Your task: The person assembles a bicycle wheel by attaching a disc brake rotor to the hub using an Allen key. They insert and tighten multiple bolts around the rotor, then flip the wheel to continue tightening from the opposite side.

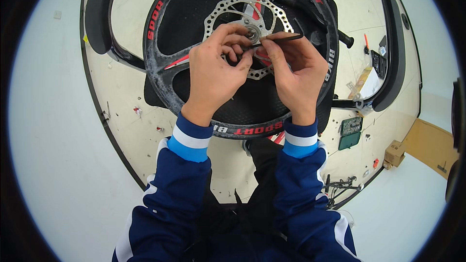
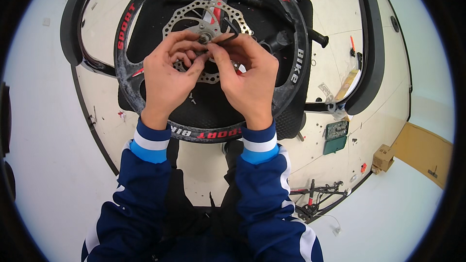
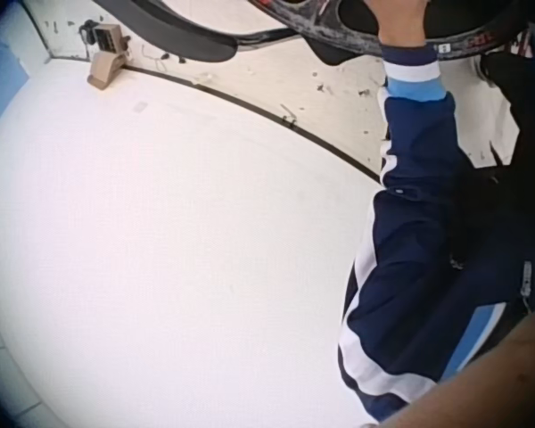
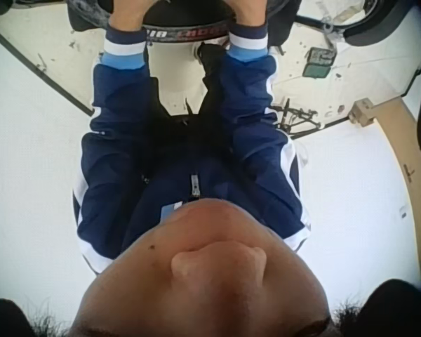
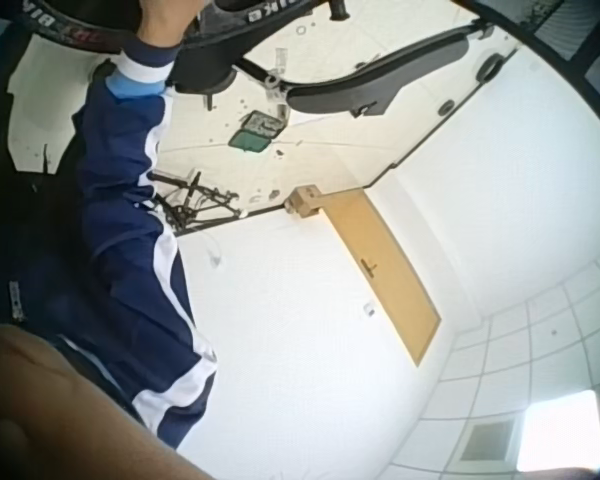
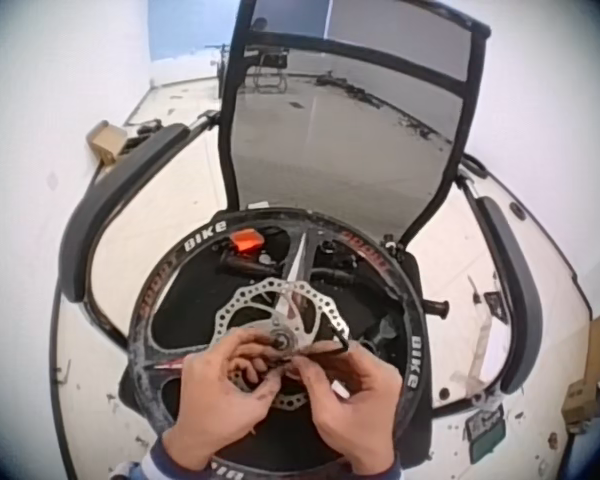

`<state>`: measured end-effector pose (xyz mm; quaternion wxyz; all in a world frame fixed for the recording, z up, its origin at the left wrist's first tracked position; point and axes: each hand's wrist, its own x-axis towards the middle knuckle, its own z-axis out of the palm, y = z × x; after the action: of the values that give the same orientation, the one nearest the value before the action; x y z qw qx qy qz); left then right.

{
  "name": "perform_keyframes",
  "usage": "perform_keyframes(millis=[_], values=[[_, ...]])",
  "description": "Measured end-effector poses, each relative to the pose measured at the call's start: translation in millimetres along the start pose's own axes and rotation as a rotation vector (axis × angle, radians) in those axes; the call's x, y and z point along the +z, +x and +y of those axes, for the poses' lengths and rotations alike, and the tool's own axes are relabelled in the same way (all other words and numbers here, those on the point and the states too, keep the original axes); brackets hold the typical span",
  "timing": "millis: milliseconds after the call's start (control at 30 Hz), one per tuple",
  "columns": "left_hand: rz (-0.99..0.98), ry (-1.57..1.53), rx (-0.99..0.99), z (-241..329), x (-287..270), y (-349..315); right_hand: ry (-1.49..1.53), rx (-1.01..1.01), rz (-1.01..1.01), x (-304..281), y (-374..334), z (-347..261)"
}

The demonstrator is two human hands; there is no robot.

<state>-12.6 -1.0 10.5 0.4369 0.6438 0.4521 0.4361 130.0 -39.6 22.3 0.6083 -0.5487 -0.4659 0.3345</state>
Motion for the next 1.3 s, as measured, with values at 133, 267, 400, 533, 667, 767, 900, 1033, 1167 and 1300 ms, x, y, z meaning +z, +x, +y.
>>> perform_keyframes(millis=[133,267,400,533,667,767,900,1033,1167,1300], values=[[0.022,-0.016,-0.021,-0.2,2.7,-0.5,-0.045,-0.027,0.000,-0.4,1.1,0.5],[0.044,-0.007,-0.025,2.3,5.5,-0.6,-0.198,-0.136,0.034,2.7,0.9,-0.9],[0.101,-0.032,0.010,-2.2,8.2,-0.5,-0.245,-0.180,0.044,4.9,-0.2,0.9],[0.112,-0.082,0.023,-3.5,8.4,-0.1,-0.285,-0.152,0.009,2.9,-3.4,-7.4],[0.112,-0.084,0.016,-2.1,9.8,0.1,-0.255,-0.181,0.057,3.8,-3.0,-3.5],[0.107,-0.057,0.027,0.0,6.9,1.1,-0.244,-0.190,0.049,3.9,-3.1,-2.1],[0.093,-0.049,0.048,-3.8,6.6,1.8,-0.265,-0.175,0.010,-0.2,-3.1,-2.6],[0.095,-0.081,-0.050,-1.9,7.3,2.4,-0.269,-0.145,0.002,-1.1,-3.8,-4.5],[0.057,-0.027,-0.066,4.0,5.5,1.8,-0.228,-0.183,0.060,-0.4,-0.6,0.2],[0.068,-0.004,-0.011,1.3,6.2,0.5,-0.231,-0.184,0.069,-1.2,-0.8,0.3]])
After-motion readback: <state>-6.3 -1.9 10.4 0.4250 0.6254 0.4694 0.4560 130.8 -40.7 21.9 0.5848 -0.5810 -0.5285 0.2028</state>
